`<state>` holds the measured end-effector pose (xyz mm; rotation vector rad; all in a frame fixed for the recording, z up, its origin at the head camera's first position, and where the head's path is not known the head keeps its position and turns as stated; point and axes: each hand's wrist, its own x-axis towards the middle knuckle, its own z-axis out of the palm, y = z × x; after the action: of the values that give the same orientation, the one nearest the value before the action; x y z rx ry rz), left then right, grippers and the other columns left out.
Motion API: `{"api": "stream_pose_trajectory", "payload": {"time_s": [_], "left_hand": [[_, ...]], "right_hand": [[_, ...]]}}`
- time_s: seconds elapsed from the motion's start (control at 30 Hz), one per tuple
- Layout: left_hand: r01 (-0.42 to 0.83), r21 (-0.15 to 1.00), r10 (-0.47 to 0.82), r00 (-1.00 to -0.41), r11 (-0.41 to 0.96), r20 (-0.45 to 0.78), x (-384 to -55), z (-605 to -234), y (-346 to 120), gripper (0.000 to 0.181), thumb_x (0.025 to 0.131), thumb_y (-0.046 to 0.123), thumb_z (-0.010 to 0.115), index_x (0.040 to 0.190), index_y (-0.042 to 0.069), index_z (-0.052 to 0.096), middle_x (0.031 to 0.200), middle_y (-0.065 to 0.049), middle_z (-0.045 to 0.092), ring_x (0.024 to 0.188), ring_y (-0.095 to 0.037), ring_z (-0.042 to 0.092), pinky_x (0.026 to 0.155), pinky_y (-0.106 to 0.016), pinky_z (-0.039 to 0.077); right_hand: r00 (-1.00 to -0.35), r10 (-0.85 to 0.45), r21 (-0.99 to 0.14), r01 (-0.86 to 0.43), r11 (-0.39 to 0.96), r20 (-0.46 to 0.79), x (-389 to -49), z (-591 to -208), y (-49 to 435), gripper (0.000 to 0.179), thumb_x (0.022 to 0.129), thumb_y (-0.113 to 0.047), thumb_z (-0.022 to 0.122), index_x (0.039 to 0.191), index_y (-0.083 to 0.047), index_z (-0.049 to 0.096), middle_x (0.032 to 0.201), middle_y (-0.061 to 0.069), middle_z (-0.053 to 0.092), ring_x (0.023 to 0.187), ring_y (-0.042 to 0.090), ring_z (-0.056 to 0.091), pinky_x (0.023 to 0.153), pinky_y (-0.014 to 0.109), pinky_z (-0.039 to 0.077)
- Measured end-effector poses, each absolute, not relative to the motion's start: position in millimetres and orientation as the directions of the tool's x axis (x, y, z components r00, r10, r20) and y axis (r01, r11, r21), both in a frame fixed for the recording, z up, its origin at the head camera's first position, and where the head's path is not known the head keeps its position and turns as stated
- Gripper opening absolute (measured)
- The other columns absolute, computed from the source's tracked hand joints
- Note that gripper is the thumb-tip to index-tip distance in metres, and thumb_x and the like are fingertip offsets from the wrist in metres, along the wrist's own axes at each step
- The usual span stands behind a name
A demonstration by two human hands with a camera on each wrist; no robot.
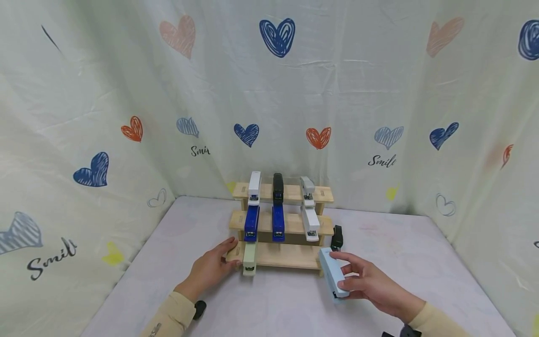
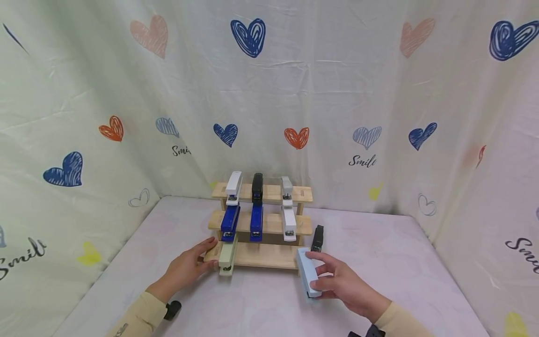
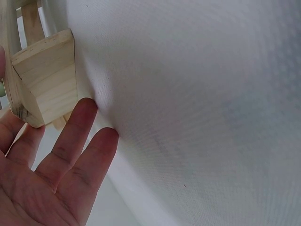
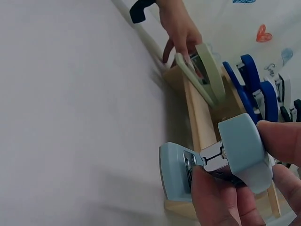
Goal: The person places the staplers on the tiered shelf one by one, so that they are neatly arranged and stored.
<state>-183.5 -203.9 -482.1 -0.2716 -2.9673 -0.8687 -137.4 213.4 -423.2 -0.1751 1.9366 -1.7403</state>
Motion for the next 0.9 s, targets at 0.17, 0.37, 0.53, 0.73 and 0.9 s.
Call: {"api": "stream_pose_trajectory", "payload": {"time_s": [0.17, 0.37, 0.53, 0.73, 0.9], "left_hand": [[0.178, 0.53, 0.157, -0.984, 0.829, 0.084, -184, -483, -204, 0.065, 0.088, 0.041, 0.076, 0.144, 0.016, 0.055, 0.151, 0.002, 0.047, 0.09, -0.012, 0.064, 0.07, -0.035, 0.052], [0.173, 0.534, 0.154, -0.985, 0.827, 0.079, -184, -483, -204, 0.065, 0.088, 0.041, 0.076, 0.145, 0.016, 0.055, 0.151, 0.003, 0.047, 0.091, -0.012, 0.064, 0.07, -0.035, 0.052], [0.175, 0.536, 0.155, -0.984, 0.826, 0.083, -184, -483, -205, 0.065, 0.088, 0.04, 0.076, 0.144, 0.016, 0.055, 0.151, 0.002, 0.047, 0.091, -0.013, 0.065, 0.07, -0.036, 0.052], [0.178, 0.537, 0.157, -0.984, 0.825, 0.085, -184, -483, -205, 0.065, 0.088, 0.041, 0.076, 0.145, 0.017, 0.055, 0.151, 0.003, 0.047, 0.092, -0.012, 0.065, 0.071, -0.036, 0.052], [0.173, 0.537, 0.155, -0.985, 0.825, 0.079, -183, -482, -204, 0.065, 0.088, 0.041, 0.076, 0.145, 0.016, 0.055, 0.152, 0.003, 0.046, 0.092, -0.013, 0.065, 0.072, -0.037, 0.053]], "right_hand": [[-0.84, -0.456, -0.955, 0.247, 0.162, -0.294, -140, -424, 195, 0.073, 0.09, -0.005, 0.071, 0.153, -0.008, 0.036, 0.119, 0.02, 0.05, 0.102, 0.03, 0.056, 0.082, 0.046, 0.055], [-0.825, -0.475, -0.952, 0.26, 0.161, -0.306, -147, -424, 165, 0.071, 0.089, -0.004, 0.071, 0.152, -0.011, 0.04, 0.118, 0.02, 0.05, 0.102, 0.031, 0.055, 0.081, 0.047, 0.056], [-0.822, -0.487, -0.955, 0.258, 0.147, -0.297, -155, -428, 137, 0.07, 0.088, -0.003, 0.072, 0.15, -0.012, 0.043, 0.115, 0.019, 0.053, 0.101, 0.031, 0.055, 0.081, 0.047, 0.056], [-0.836, -0.469, -0.958, 0.261, 0.118, -0.285, -162, -432, 113, 0.068, 0.09, -0.002, 0.071, 0.151, -0.011, 0.041, 0.113, 0.018, 0.052, 0.096, 0.029, 0.057, 0.08, 0.048, 0.056], [-0.85, -0.445, -0.959, 0.263, 0.104, -0.282, -165, -431, 101, 0.063, 0.092, -0.003, 0.07, 0.149, -0.009, 0.045, 0.11, 0.017, 0.049, 0.094, 0.027, 0.055, 0.081, 0.046, 0.057]]}}
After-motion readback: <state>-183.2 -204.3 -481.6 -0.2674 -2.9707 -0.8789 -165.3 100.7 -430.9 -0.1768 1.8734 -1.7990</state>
